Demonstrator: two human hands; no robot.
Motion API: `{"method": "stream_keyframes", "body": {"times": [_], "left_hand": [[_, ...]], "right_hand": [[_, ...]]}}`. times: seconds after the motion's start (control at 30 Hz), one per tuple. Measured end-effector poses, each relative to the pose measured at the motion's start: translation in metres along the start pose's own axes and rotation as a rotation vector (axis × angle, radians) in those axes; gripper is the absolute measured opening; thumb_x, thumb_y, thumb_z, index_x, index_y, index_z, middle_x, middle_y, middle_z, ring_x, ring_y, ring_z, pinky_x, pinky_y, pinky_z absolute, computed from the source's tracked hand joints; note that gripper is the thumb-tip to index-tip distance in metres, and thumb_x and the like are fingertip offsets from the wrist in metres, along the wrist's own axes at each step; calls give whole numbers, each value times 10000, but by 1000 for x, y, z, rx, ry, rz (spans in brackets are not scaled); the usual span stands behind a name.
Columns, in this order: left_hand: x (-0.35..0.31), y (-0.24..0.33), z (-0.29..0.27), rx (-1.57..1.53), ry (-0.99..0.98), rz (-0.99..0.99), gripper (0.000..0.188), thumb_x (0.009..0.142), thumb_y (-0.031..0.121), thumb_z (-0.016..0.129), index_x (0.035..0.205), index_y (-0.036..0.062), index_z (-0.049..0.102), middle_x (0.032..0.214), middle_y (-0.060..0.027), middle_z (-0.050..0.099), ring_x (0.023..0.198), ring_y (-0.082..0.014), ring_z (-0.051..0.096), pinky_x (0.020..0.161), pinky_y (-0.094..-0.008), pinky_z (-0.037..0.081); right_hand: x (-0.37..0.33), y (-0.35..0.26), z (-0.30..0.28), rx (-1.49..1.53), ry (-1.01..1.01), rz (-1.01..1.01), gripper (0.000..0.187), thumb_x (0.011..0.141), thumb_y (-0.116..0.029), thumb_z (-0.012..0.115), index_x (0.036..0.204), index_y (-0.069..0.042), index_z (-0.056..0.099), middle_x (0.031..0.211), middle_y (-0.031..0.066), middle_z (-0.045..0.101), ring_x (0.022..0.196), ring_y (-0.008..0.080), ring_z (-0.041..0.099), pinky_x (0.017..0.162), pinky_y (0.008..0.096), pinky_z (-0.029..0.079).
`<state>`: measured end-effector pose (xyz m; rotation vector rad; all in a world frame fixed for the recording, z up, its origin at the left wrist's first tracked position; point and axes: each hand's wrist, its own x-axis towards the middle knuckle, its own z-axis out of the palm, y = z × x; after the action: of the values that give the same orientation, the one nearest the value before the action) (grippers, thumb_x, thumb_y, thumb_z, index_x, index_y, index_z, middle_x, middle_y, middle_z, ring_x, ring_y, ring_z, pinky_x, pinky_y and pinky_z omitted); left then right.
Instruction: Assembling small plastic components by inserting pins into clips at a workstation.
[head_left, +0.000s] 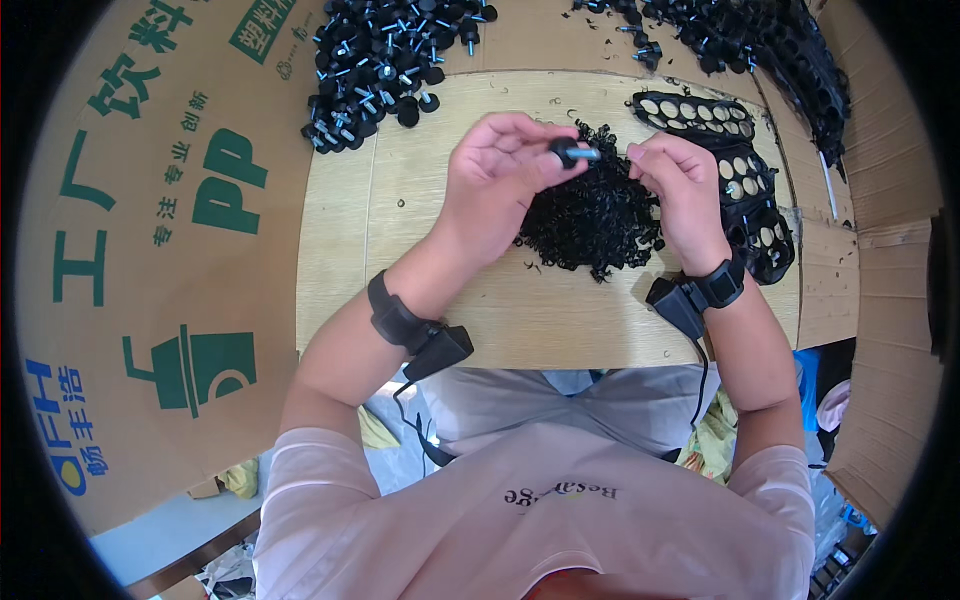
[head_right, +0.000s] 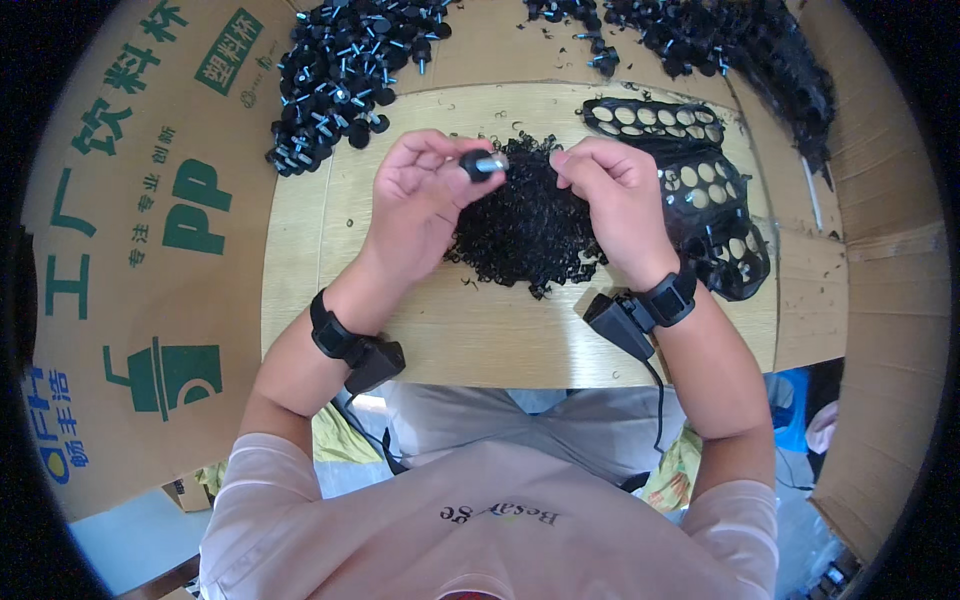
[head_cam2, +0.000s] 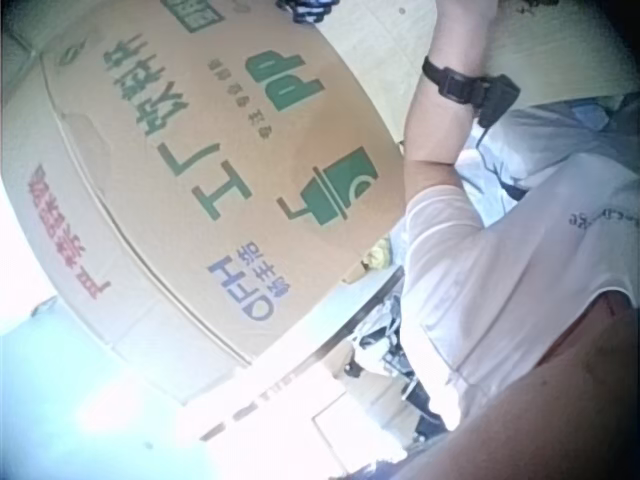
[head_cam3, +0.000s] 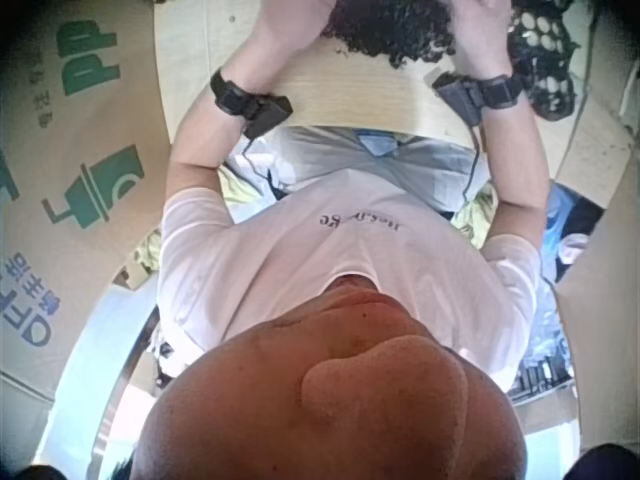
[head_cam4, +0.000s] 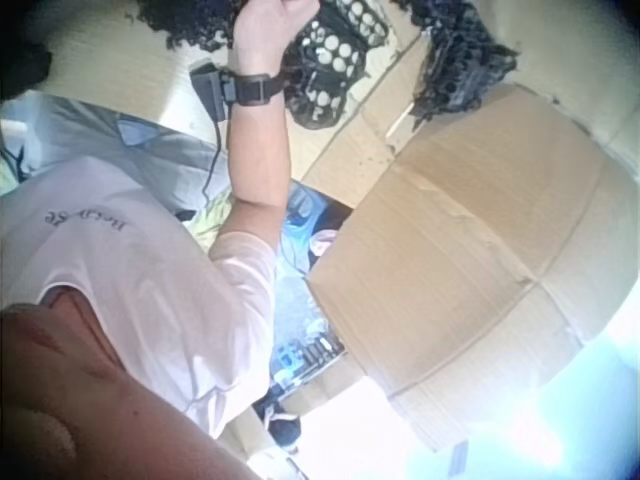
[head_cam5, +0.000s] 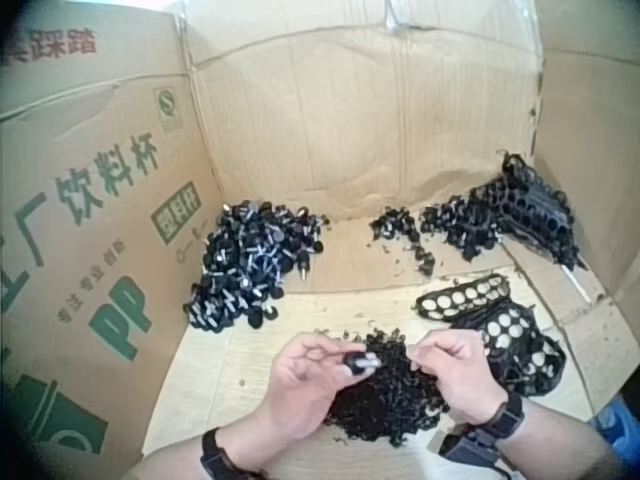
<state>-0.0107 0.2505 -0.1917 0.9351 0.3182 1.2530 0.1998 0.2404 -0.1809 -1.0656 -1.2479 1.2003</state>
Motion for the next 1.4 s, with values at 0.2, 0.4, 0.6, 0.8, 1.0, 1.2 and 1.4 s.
{"method": "stream_keyframes", "body": {"times": [0.2, 0.4, 0.6, 0.8, 1.0, 1.2, 1.4], "left_hand": [[8, -1, -8, -68, 230, -6, 213, 878, -42, 596, 1060, 21, 505, 1128, -182, 604, 1053, -281, 626, 963, -389, 531], [17, 0, -26, 209, 428, 35, 183, 882, -41, 592, 1048, -7, 522, 1080, -165, 621, 1021, -269, 638, 941, -359, 535], [16, 15, -17, 443, 329, -72, 140, 891, -5, 604, 1024, -19, 566, 981, -124, 634, 848, -192, 657, 780, -301, 566], [33, 25, -51, 232, 460, 321, 289, 899, 86, 628, 1149, -19, 525, 1019, -123, 601, 982, -209, 621, 853, -321, 537], [31, 36, -48, 139, 599, 414, 485, 909, 82, 609, 1316, 12, 353, 1197, -186, 557, 1093, -309, 584, 916, -410, 518], [0, 13, -8, 639, 239, 395, 350, 863, -56, 627, 1187, -4, 506, 957, -145, 677, 923, -217, 659, 774, -329, 546], [-22, -3, 19, 670, -103, 485, 374, 808, -105, 673, 1158, -7, 584, 962, -110, 691, 909, -162, 643, 874, -298, 467]], "right_hand": [[-13, 0, 15, -232, 58, -254, 173, 854, -79, 648, 703, 5, 645, 599, -10, 558, 565, 53, 456, 523, 241, 353], [-20, -18, 12, -356, -225, -626, 100, 821, -35, 660, 730, -10, 628, 586, 43, 533, 512, 133, 465, 494, 269, 361], [-2, -4, 4, -414, -184, -550, 60, 838, -41, 664, 849, 14, 642, 792, 62, 606, 613, 123, 521, 537, 259, 408], [-1, -2, 6, -518, -273, -478, 152, 807, 10, 677, 955, 1, 642, 859, 69, 601, 653, 144, 575, 575, 243, 457], [-4, -3, 7, -545, -336, -520, 157, 828, -24, 662, 985, -21, 661, 873, 95, 652, 728, 207, 642, 634, 289, 505], [-11, -12, 12, -572, -270, -530, 221, 828, -82, 662, 1044, -87, 706, 881, 97, 703, 762, 259, 639, 716, 344, 508], [-3, -13, 1, -631, -282, -714, 92, 827, -90, 659, 886, -31, 697, 896, 84, 691, 795, 266, 601, 741, 357, 482]]}}
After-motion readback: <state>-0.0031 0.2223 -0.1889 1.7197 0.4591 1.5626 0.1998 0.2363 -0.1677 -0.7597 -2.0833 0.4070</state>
